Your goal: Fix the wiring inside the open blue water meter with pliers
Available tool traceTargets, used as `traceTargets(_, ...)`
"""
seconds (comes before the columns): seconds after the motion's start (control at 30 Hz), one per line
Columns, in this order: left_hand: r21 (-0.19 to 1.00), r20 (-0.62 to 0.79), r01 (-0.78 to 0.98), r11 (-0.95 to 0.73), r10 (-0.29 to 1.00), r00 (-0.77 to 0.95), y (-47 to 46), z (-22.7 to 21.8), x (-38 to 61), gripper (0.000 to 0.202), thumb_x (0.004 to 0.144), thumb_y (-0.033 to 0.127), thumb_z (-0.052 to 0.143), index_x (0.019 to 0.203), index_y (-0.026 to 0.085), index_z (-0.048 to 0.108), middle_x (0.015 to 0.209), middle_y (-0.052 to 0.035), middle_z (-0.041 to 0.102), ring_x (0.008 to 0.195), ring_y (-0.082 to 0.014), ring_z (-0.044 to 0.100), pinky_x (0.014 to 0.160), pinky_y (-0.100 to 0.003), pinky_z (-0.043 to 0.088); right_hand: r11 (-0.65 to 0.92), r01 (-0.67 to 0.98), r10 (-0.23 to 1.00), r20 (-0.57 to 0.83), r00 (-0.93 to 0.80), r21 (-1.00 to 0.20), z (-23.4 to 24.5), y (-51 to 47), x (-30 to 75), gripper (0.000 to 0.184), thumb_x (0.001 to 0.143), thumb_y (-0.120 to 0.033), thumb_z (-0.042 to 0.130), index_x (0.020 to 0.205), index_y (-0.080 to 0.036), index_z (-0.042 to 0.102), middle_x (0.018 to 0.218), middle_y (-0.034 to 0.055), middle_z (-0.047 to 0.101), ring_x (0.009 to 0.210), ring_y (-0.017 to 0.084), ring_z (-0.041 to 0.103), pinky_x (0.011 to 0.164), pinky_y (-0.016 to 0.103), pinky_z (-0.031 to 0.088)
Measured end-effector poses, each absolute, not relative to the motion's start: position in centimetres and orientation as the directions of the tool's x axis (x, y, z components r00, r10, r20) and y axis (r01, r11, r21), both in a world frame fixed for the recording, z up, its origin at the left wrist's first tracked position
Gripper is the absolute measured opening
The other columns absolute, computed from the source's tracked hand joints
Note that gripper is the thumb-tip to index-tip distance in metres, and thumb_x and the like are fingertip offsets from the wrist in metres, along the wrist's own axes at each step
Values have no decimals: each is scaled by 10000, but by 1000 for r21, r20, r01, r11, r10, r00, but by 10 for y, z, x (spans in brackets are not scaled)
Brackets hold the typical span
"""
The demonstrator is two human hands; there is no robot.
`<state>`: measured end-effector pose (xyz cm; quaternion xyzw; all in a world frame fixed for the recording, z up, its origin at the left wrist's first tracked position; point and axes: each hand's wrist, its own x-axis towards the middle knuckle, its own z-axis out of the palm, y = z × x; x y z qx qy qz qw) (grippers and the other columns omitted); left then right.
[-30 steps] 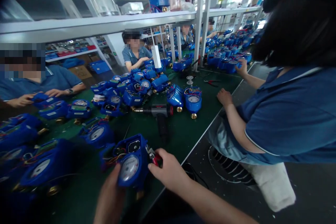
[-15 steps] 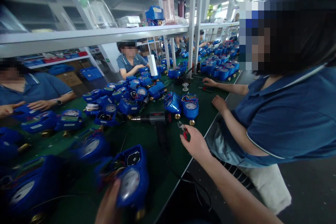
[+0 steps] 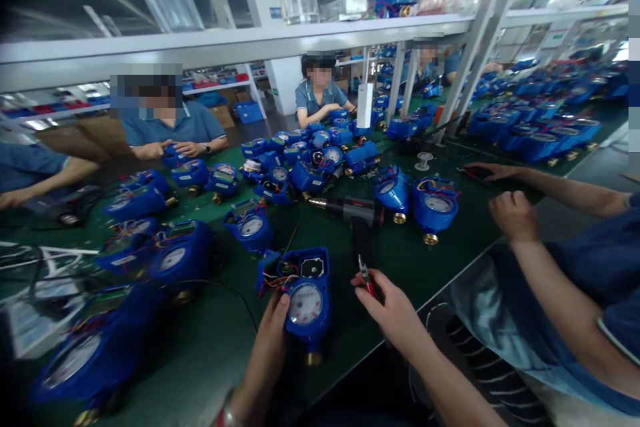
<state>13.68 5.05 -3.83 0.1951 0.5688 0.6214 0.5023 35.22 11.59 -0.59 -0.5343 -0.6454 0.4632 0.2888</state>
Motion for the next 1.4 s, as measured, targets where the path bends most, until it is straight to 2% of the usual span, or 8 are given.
traceTargets(0.27, 920, -236, -381, 97, 912, -337, 47, -43, 133, 580, 842, 467, 569, 1320, 163, 439, 1310, -132, 537, 1209, -254, 506, 1048, -384, 372, 8, 464, 930, -164, -330, -886, -12, 106, 327, 456, 803, -496, 523, 1158, -214, 563, 1184, 63, 609, 1094, 251, 555, 953, 402, 394)
traceTargets(0.4, 934, -192, -350, 72, 927, -323, 46, -41, 134, 570, 846, 453, 570, 1325, 175, 439, 1322, -121, 529, 1225, -249, 490, 1046, -367, 371, 16, 476, 964, -113, -242, -879, -14, 103, 318, 442, 812, -495, 496, 1156, -227, 570, 1190, 54, 607, 1102, 253, 552, 967, 407, 380)
traceTargets(0.5, 952, -163, -300, 62, 931, -325, 46, -42, 134, 576, 846, 464, 562, 1333, 188, 429, 1338, -110, 515, 1245, -241, 469, 1051, -352, 361, -90, 471, 970, -184, -158, -877, -13, 102, 307, 523, 799, -530, 500, 1196, -197, 567, 1186, 82, 613, 1117, 275, 549, 971, 412, 384)
traceTargets(0.6, 968, -131, -246, 54, 943, -307, 47, -45, 132, 620, 835, 479, 566, 1346, 168, 404, 1351, -126, 498, 1246, -244, 467, 1048, -348, 365, -203, 375, 947, -279, -158, -905, -10, 101, 298, 606, 773, -564, 536, 1237, -174, 551, 1188, 96, 617, 1122, 282, 553, 969, 396, 403)
traceTargets(0.8, 984, -119, -166, 66, 936, -333, 48, -50, 129, 644, 807, 517, 574, 1318, 152, 436, 1351, -136, 493, 1241, -263, 470, 1035, -351, 383, -413, 118, 844, -428, -325, -903, -9, 105, 290, 651, 720, -524, 665, 1231, -144, 531, 1160, 111, 636, 1039, 254, 609, 944, 373, 453)
traceTargets(1.0, 984, -126, -162, 70, 921, -368, 47, -42, 135, 624, 805, 504, 576, 1300, 143, 459, 1322, -138, 522, 1259, -270, 450, 1056, -371, 360, -531, -116, 796, -448, -407, -839, -12, 112, 286, 621, 713, -476, 708, 1209, -154, 520, 1131, 111, 647, 1024, 236, 617, 926, 363, 477)
traceTargets(1.17, 988, -150, -102, 119, 903, -402, 47, -35, 139, 590, 808, 499, 574, 1291, 174, 474, 1314, -122, 534, 1281, -279, 423, 1079, -406, 327, -578, -320, 786, -407, -465, -751, -14, 118, 282, 517, 661, -430, 752, 1051, -125, 605, 982, 96, 689, 913, 225, 647, 843, 347, 502)
traceTargets(1.4, 996, 8, 91, 20, 954, -300, 49, -34, 140, 706, 833, 563, 474, 1417, 202, 309, 1389, -89, 461, 1312, -305, 370, 1088, -444, 320, -557, -427, 825, -415, -384, -712, -14, 119, 284, 466, 583, -394, 783, 919, -102, 647, 861, 81, 692, 819, 221, 652, 757, 340, 512)
